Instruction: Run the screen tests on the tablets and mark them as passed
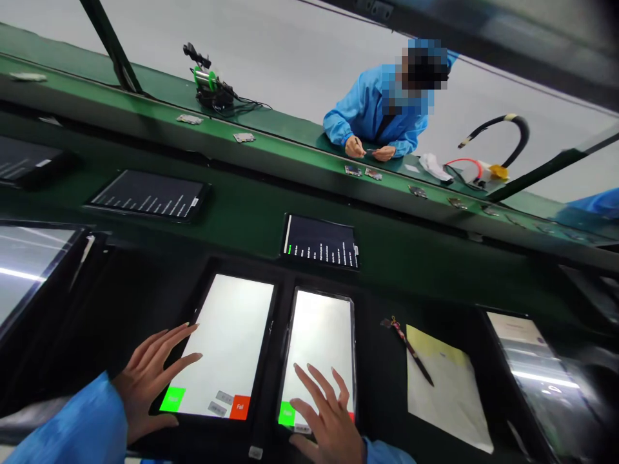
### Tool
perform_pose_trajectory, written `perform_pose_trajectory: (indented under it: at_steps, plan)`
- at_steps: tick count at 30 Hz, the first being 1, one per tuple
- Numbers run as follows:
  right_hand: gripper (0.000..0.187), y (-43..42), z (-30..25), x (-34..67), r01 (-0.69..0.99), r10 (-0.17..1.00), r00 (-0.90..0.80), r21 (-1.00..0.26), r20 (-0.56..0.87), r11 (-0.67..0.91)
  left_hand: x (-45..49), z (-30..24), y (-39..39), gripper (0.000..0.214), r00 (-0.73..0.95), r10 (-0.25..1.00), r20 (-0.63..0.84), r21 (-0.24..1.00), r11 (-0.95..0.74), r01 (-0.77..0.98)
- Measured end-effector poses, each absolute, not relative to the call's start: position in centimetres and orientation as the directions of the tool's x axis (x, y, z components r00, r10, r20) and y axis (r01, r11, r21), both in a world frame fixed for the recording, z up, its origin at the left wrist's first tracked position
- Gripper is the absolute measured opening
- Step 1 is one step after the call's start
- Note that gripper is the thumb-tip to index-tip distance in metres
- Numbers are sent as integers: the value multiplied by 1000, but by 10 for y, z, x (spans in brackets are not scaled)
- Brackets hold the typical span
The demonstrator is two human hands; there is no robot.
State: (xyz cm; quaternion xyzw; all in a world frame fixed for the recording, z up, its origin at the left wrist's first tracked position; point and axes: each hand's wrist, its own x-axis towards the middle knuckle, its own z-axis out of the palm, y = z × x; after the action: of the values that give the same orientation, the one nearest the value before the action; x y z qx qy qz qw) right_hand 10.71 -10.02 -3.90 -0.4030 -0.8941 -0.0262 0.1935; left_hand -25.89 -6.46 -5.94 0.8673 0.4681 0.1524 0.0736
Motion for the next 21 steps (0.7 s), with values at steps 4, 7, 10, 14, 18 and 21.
perform_pose_trajectory:
  at_steps: [4,7,10,14,18,21]
  plan:
    - [22,-102,-40,104,728,699,-599,-98,390,679,-257,-56,-59,80,586,778,226,320,-627,710]
    - [11,-105,-44,102,744,687,-604,-25,405,668,-253,-52,-54,72,632,728,265,311,-685,659]
    - [17,-108,-51,102,774,684,-577,31,447,633,-257,-50,-50,61,662,692,288,257,-722,642]
    - [30,-111,-56,119,834,754,-505,14,421,551,-270,-50,-46,56,624,732,275,184,-677,713]
    - [55,-118,-54,159,909,859,-406,43,312,415,-282,-48,-46,74,551,809,204,194,-585,787]
    - [60,-127,-50,183,919,882,-393,98,258,381,-285,-45,-44,72,554,811,189,213,-584,783]
